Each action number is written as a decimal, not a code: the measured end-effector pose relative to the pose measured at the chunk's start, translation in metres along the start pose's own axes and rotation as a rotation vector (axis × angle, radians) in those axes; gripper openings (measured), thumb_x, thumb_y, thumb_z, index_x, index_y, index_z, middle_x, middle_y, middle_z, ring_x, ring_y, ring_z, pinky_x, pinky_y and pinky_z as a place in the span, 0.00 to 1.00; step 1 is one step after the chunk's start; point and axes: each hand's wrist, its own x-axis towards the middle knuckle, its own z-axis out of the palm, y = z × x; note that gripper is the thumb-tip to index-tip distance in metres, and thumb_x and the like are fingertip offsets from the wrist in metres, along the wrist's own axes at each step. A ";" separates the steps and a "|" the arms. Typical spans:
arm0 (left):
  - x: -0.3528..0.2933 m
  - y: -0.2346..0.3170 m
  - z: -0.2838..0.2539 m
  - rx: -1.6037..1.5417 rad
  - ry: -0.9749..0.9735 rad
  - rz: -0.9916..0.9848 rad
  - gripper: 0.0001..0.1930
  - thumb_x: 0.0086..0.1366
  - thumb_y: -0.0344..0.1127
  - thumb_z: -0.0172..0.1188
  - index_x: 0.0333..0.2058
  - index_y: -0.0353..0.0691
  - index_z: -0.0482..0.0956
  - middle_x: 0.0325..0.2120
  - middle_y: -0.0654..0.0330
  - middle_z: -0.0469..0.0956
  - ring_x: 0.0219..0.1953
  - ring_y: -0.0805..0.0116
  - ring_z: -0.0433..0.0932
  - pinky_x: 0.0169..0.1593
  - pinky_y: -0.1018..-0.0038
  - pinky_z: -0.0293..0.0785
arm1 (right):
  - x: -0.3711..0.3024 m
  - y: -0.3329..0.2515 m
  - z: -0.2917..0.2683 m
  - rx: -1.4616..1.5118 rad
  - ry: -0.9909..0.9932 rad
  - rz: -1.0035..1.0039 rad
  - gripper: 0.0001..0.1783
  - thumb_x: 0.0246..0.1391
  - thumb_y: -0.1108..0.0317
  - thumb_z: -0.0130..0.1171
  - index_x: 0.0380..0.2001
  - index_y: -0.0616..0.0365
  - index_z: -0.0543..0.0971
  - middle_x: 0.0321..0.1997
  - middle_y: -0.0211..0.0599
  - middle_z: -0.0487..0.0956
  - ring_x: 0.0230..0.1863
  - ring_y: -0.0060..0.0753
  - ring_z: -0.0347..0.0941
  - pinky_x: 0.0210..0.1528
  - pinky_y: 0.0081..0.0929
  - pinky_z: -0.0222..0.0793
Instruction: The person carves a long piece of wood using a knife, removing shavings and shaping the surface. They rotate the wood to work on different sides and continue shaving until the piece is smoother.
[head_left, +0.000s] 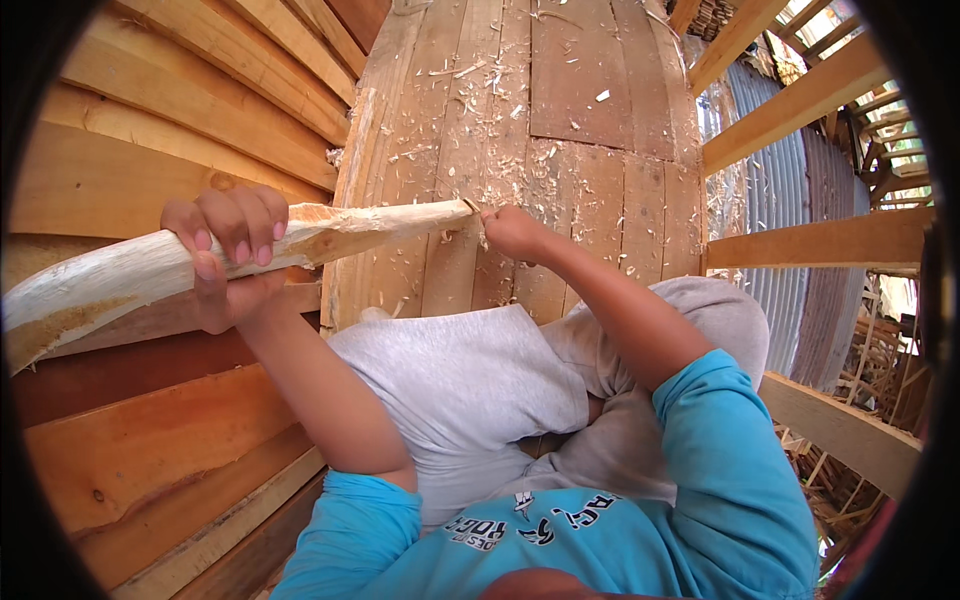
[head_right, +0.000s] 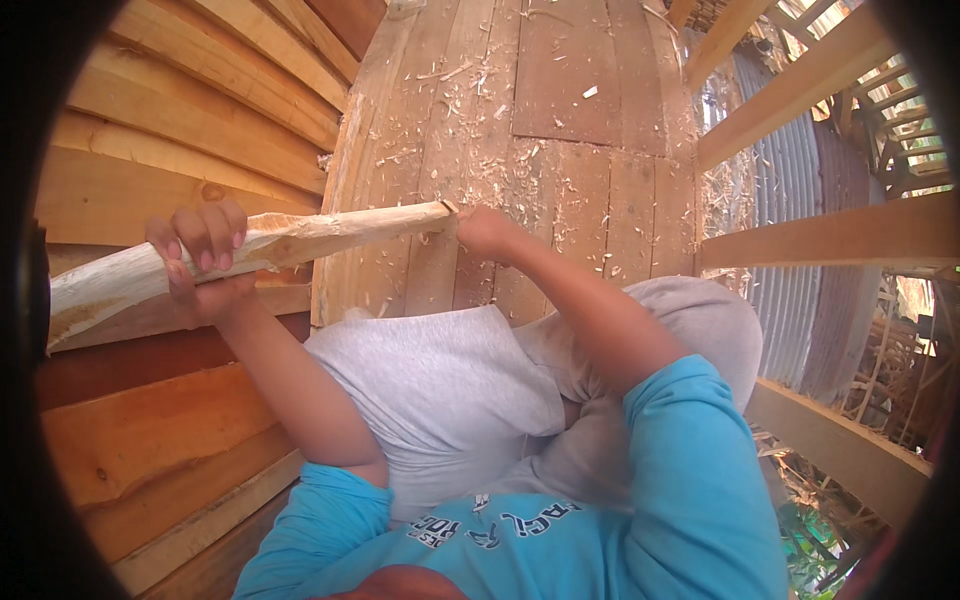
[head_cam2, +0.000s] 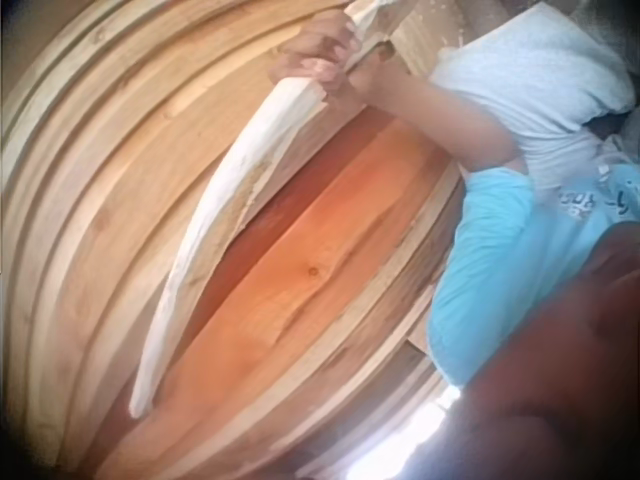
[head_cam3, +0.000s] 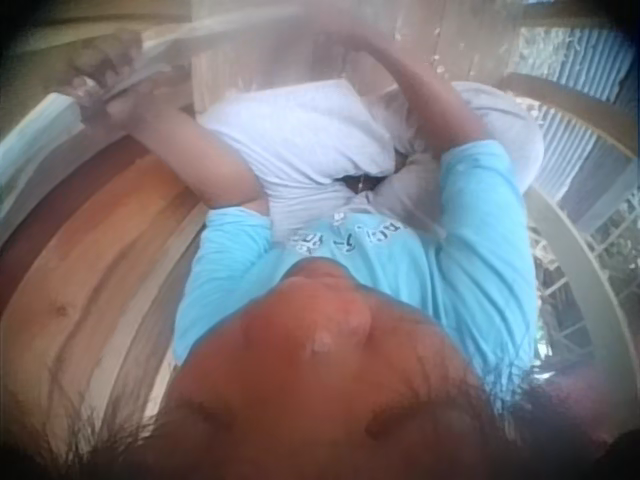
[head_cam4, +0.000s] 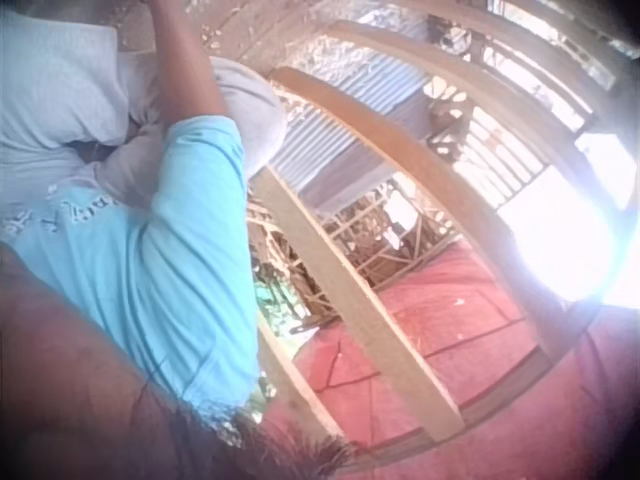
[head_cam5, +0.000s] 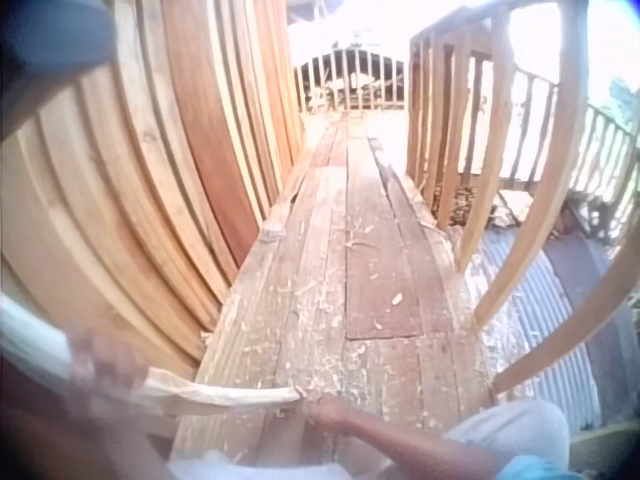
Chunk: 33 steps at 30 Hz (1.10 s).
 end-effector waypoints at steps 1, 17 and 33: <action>-0.001 0.003 -0.002 0.011 0.009 0.000 0.08 0.63 0.36 0.57 0.35 0.47 0.65 0.21 0.66 0.65 0.21 0.74 0.66 0.33 0.71 0.63 | -0.004 -0.016 -0.004 0.001 -0.013 0.033 0.31 0.69 0.49 0.37 0.29 0.70 0.75 0.18 0.42 0.72 0.21 0.37 0.70 0.27 0.42 0.67; -0.007 0.006 -0.003 0.075 0.129 -0.024 0.07 0.64 0.38 0.55 0.36 0.48 0.67 0.21 0.68 0.64 0.21 0.75 0.63 0.34 0.72 0.61 | -0.018 -0.063 0.010 0.215 -0.002 0.057 0.29 0.69 0.51 0.37 0.23 0.65 0.71 0.13 0.32 0.64 0.12 0.29 0.63 0.15 0.35 0.61; -0.003 0.004 0.006 0.198 0.398 -0.040 0.07 0.64 0.38 0.55 0.34 0.45 0.67 0.21 0.67 0.60 0.24 0.74 0.60 0.37 0.71 0.58 | -0.014 -0.063 0.027 0.210 0.096 0.062 0.30 0.70 0.53 0.37 0.20 0.68 0.68 0.15 0.41 0.67 0.18 0.35 0.68 0.27 0.42 0.65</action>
